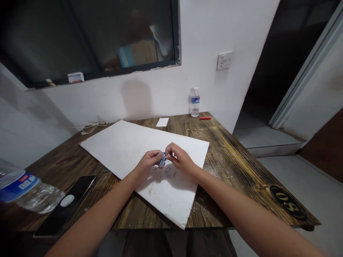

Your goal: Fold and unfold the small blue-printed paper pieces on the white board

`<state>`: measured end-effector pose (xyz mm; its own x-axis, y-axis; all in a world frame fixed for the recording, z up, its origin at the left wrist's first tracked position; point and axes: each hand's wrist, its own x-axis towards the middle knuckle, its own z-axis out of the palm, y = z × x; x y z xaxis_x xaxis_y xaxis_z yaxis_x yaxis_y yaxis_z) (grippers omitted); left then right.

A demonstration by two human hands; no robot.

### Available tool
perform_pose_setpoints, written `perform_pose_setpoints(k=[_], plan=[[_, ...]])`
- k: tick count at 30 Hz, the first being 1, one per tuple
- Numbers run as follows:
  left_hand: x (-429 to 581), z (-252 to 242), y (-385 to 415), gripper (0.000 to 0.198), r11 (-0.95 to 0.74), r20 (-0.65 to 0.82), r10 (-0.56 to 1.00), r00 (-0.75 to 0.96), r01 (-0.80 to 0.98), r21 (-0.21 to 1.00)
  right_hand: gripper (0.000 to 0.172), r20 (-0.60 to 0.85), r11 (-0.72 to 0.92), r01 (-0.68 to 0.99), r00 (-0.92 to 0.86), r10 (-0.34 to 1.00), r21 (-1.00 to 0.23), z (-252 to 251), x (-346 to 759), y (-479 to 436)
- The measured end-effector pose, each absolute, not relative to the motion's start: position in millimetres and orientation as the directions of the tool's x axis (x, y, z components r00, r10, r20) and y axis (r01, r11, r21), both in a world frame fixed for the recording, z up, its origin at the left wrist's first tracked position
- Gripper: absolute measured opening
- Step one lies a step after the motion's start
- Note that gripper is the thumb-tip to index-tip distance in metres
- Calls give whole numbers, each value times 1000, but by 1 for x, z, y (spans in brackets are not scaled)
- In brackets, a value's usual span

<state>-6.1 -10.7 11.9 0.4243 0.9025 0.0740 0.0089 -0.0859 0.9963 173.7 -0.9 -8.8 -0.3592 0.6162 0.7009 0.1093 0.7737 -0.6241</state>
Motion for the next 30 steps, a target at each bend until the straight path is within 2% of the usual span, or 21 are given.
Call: perform_pose_setpoints(k=[11, 22, 30], plan=[[-7, 9, -8, 44, -73, 57, 903, 426, 22, 997, 21, 685, 766, 121, -377, 624, -631, -13, 173, 2], [-7, 10, -8, 42, -72, 61, 914, 401, 13, 997, 14, 703, 773, 153, -337, 626, -615, -12, 175, 1], [-8, 9, -7, 41, -79, 60, 908, 415, 27, 997, 19, 676, 768, 156, -389, 625, -621, -11, 176, 1]])
